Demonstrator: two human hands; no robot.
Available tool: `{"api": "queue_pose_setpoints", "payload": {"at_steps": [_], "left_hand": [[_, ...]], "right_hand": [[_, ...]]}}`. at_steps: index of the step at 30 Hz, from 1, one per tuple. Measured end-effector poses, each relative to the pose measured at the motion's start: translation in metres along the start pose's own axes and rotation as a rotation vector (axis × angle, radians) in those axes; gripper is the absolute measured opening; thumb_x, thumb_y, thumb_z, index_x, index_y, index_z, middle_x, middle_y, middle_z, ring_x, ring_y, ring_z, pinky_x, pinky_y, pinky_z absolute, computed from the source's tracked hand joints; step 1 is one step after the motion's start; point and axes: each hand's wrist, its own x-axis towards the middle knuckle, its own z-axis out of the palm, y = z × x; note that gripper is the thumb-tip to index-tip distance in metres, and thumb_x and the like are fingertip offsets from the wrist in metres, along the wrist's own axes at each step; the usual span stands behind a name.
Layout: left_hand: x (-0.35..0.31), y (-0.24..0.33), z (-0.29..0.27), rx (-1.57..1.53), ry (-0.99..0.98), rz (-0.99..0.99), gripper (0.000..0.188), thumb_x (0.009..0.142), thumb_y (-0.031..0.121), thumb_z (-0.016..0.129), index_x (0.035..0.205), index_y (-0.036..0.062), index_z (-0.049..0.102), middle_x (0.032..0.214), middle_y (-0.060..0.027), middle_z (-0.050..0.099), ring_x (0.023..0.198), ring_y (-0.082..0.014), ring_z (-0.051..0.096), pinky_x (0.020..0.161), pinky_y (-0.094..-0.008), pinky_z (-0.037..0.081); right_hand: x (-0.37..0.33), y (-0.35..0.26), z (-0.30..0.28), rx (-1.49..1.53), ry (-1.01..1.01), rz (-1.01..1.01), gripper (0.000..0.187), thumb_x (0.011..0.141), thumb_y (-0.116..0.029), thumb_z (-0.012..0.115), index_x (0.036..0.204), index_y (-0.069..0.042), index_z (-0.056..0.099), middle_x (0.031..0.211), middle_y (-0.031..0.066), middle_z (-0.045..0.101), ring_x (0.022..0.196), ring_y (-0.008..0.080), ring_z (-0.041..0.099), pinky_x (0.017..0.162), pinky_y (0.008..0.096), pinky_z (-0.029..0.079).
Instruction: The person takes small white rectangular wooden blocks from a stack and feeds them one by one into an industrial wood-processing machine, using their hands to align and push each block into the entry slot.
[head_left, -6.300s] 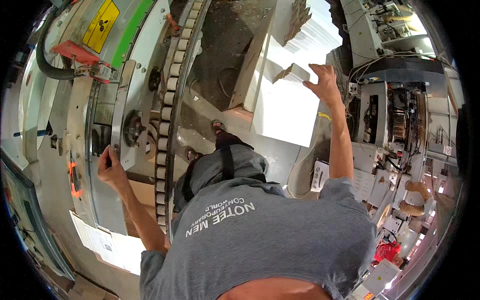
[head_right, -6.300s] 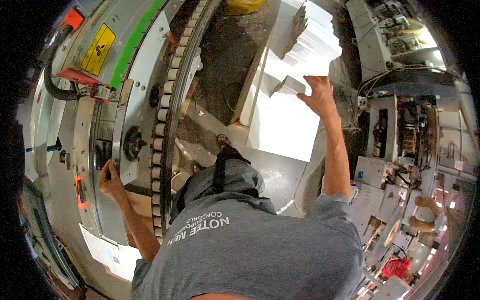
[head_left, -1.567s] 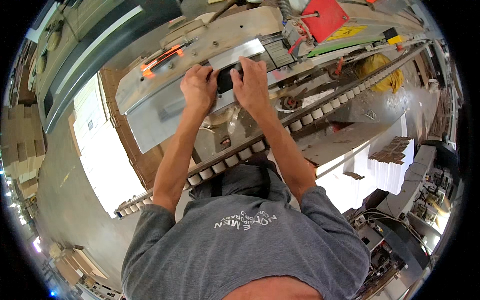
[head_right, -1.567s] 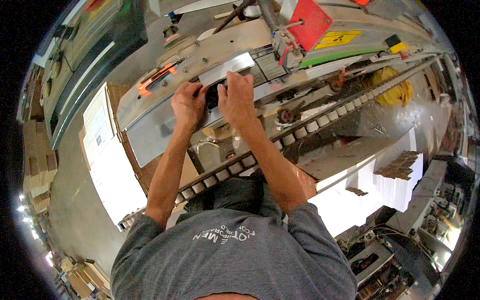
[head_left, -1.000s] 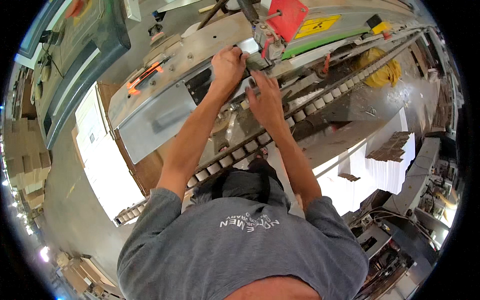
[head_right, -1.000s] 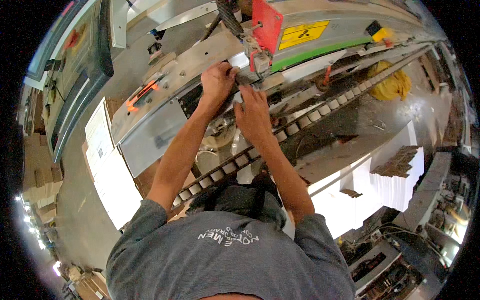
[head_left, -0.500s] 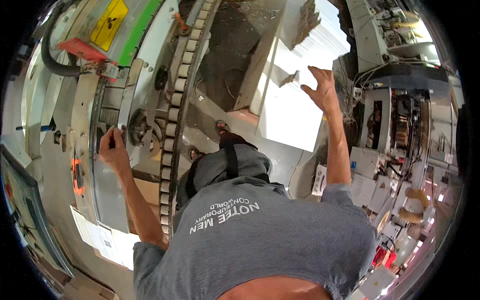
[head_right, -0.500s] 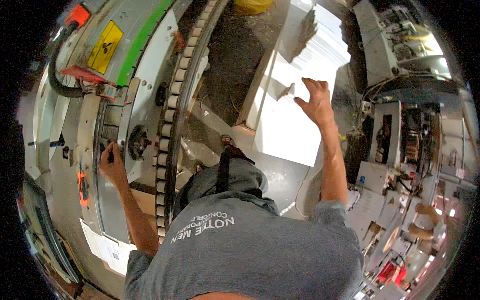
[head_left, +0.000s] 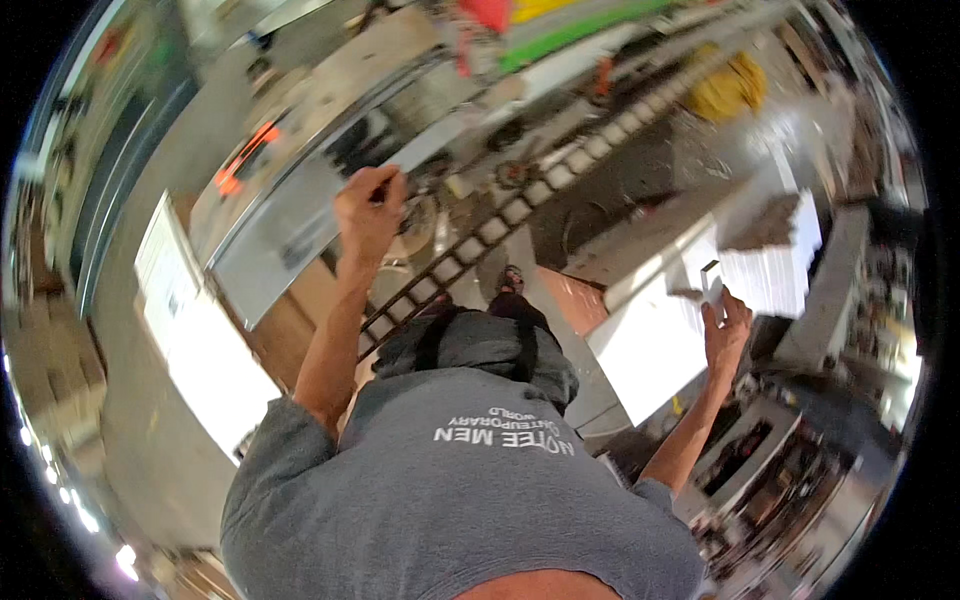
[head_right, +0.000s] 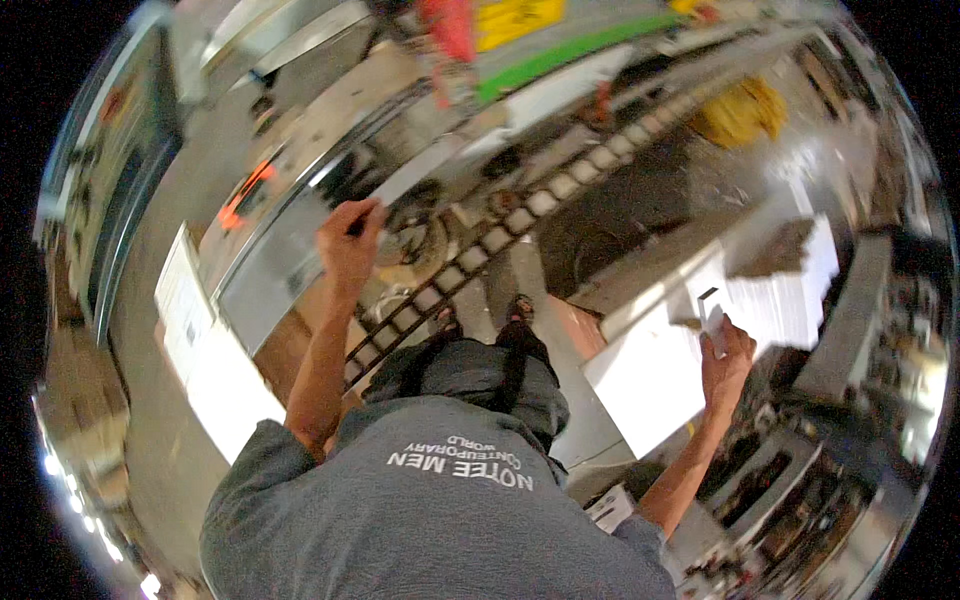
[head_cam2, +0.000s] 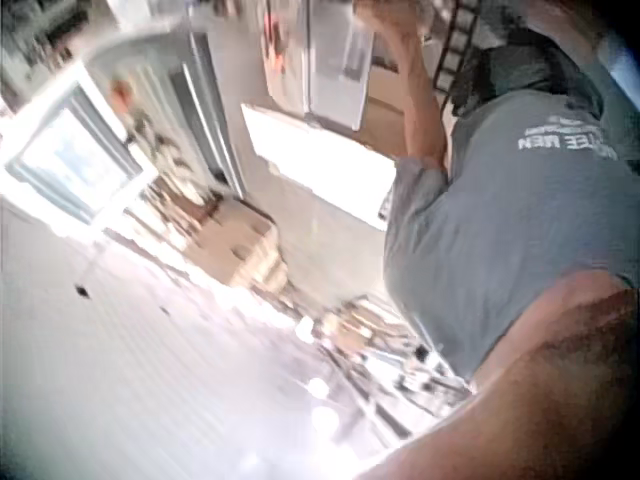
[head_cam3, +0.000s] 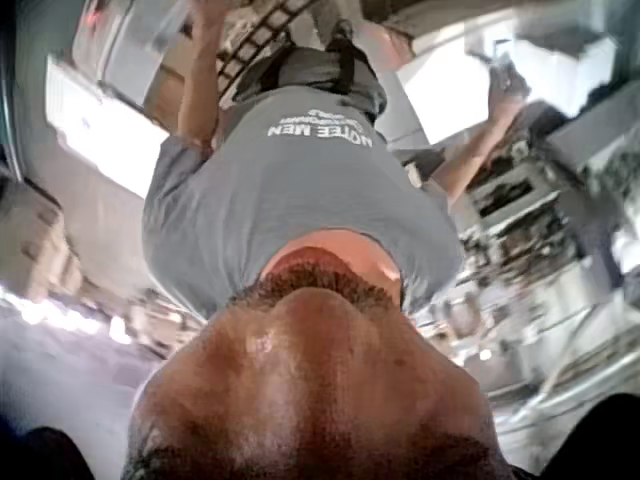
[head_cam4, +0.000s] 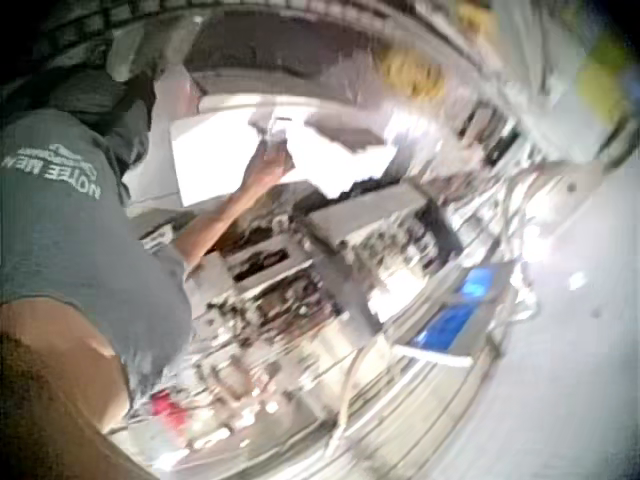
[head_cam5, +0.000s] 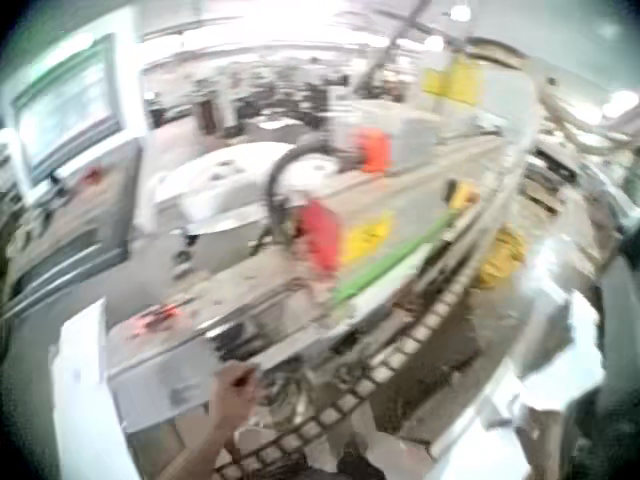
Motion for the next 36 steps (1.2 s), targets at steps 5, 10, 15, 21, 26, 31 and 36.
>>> {"api": "queue_pose_setpoints", "payload": {"at_steps": [5, 10, 15, 21, 26, 31, 36], "left_hand": [[-0.018, -0.003, -0.036, 0.039, 0.126, -0.174, 0.012, 0.084, 0.005, 0.073, 0.093, -0.0026, 0.073, 0.075, -0.0116, 0.066, 0.060, -0.0150, 0.058, 0.057, -0.0295, 0.047], [-0.039, -0.017, -0.088, 0.072, 0.255, -0.221, 0.012, 0.083, 0.005, 0.073, 0.094, -0.0010, 0.074, 0.074, -0.0117, 0.066, 0.059, -0.0156, 0.059, 0.057, -0.0288, 0.047], [-0.049, -0.034, -0.116, 0.122, 0.241, -0.354, 0.014, 0.089, 0.010, 0.072, 0.097, -0.0010, 0.074, 0.077, -0.0075, 0.068, 0.066, -0.0114, 0.059, 0.060, -0.0255, 0.047], [-0.025, -0.051, -0.125, 0.286, 0.289, -0.260, 0.020, 0.079, 0.014, 0.078, 0.095, 0.0024, 0.073, 0.076, -0.0122, 0.065, 0.063, -0.0244, 0.062, 0.061, -0.0348, 0.050], [-0.001, -0.062, -0.119, 0.384, 0.159, -0.208, 0.023, 0.074, 0.022, 0.081, 0.088, 0.0063, 0.071, 0.073, -0.0110, 0.062, 0.067, -0.0282, 0.062, 0.062, -0.0384, 0.050], [0.012, -0.068, -0.109, 0.407, 0.152, -0.152, 0.026, 0.075, 0.024, 0.082, 0.091, 0.0048, 0.073, 0.081, -0.0116, 0.067, 0.073, -0.0286, 0.067, 0.066, -0.0376, 0.053], [0.021, -0.078, -0.095, 0.383, 0.188, -0.089, 0.024, 0.077, 0.021, 0.081, 0.091, 0.0030, 0.074, 0.086, -0.0125, 0.070, 0.074, -0.0295, 0.069, 0.067, -0.0370, 0.054]], "right_hand": [[0.047, -0.182, 0.049, 0.096, 0.001, -0.722, 0.044, 0.080, -0.008, 0.073, 0.123, -0.001, 0.065, 0.119, 0.0174, 0.061, 0.113, 0.0361, 0.054, 0.097, 0.0442, 0.047], [0.042, -0.378, 0.123, 0.215, -0.101, -1.295, 0.048, 0.079, -0.011, 0.072, 0.125, -0.002, 0.060, 0.120, 0.0161, 0.057, 0.116, 0.0355, 0.050, 0.102, 0.0478, 0.040], [0.020, -0.474, 0.178, 0.243, -0.177, -1.480, 0.048, 0.079, -0.011, 0.073, 0.123, 0.000, 0.058, 0.115, 0.0118, 0.054, 0.116, 0.0311, 0.044, 0.101, 0.0443, 0.039], [-0.016, -0.460, 0.189, 0.720, -0.177, -1.128, 0.041, 0.087, -0.008, 0.069, 0.125, 0.001, 0.060, 0.100, 0.0150, 0.061, 0.094, 0.0283, 0.056, 0.076, 0.0389, 0.049], [-0.039, -0.457, 0.194, 0.777, -0.284, -0.940, 0.038, 0.091, -0.011, 0.064, 0.125, 0.004, 0.057, 0.106, 0.0203, 0.061, 0.094, 0.0322, 0.057, 0.081, 0.0413, 0.048], [-0.041, -0.473, 0.209, 0.822, -0.336, -0.801, 0.045, 0.092, -0.014, 0.061, 0.130, 0.008, 0.051, 0.128, 0.0256, 0.055, 0.110, 0.0423, 0.051, 0.102, 0.0501, 0.039], [-0.034, -0.477, 0.212, 0.809, -0.304, -0.825, 0.047, 0.092, -0.016, 0.061, 0.130, 0.009, 0.050, 0.129, 0.0258, 0.056, 0.114, 0.0433, 0.050, 0.104, 0.0512, 0.037]]}}
